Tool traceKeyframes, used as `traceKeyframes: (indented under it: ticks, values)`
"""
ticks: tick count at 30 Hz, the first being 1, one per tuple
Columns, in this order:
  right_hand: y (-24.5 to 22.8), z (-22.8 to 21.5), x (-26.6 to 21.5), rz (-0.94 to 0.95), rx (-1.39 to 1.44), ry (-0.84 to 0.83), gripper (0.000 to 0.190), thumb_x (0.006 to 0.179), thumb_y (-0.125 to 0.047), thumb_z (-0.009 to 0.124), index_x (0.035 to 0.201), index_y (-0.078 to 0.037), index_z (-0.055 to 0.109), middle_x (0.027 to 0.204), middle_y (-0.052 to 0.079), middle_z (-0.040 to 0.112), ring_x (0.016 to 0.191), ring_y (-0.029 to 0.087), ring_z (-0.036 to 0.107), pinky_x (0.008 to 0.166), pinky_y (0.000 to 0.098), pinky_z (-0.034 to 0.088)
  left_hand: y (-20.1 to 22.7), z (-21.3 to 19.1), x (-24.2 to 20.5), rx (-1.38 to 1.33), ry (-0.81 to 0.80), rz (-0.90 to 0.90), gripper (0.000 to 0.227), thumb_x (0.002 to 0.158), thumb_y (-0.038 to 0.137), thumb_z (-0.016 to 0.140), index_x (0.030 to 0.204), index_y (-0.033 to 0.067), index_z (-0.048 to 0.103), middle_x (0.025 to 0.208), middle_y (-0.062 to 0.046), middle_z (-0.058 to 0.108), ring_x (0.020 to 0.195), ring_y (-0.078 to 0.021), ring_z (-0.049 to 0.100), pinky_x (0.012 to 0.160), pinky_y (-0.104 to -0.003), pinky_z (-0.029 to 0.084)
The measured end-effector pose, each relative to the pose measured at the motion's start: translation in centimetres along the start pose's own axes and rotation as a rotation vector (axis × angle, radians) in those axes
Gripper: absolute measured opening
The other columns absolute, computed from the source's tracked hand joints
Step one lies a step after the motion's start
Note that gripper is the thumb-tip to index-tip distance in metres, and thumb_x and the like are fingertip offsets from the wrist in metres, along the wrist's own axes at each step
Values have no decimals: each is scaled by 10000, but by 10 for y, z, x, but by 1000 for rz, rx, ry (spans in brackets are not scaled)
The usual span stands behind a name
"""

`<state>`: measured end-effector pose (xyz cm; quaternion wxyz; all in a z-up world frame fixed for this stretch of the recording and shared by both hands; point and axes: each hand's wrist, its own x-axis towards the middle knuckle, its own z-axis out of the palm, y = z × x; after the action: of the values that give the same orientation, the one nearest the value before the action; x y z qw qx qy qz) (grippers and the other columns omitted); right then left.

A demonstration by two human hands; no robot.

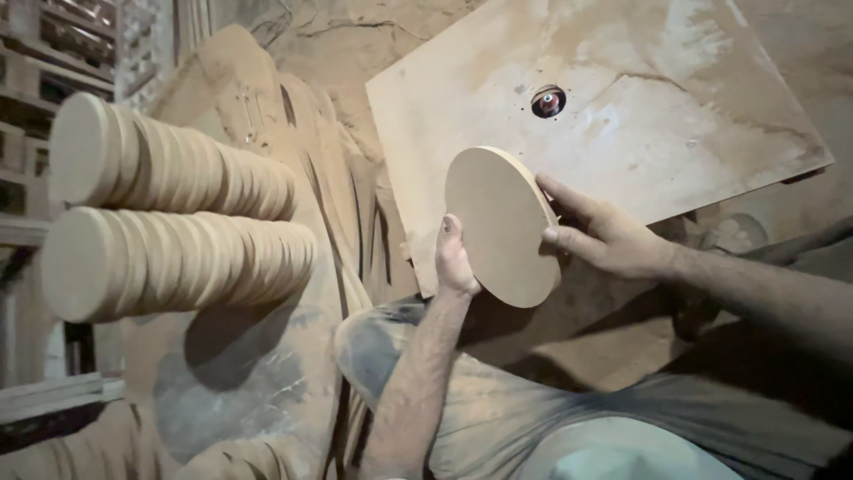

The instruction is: The person repeatedly sands the edges of round wooden discs using a handheld rotary sander. They pick up each disc, sand the perimeter, and stack the finished pieces on a nearby pile.

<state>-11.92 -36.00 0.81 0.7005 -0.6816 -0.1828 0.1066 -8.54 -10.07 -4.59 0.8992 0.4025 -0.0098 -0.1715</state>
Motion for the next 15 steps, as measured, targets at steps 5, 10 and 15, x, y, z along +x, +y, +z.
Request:
traceKeyframes:
  ticks: [5, 10, 15]
  values:
    - [9, -4, -3, 27, -1, 102, 750, 916, -99, 685, 1562, 15, 322, 1363, 161, 627, 1186, 184, 624, 974, 342, 534, -20, -29, 19, 309, 164, 93, 484, 1141, 342, 518, 1376, -80, 493, 1276, -181, 597, 1165, -268, 588, 1008, -419, 511]
    - [47, -21, -1, 256, 119, 277, 557, 883, -59, 670, 1419, 18, 544, 1242, 125, 723, 1057, 175, 716, 912, 335, 589, -21, -13, 32, 1139, 278, 201, 378, 1037, 266, 624, 1260, -38, 643, 1158, -219, 715, 1055, -306, 671, 937, -394, 550]
    - [77, -40, 8, 352, 36, 336, 497, 880, -128, 696, 1344, 25, 611, 1186, 151, 752, 1050, 208, 725, 913, 368, 590, 6, 27, 43, 1633, -157, 591, 719, 769, 404, 771, 1317, -24, 588, 1400, -311, 484, 1260, -446, 521, 1050, -491, 473]
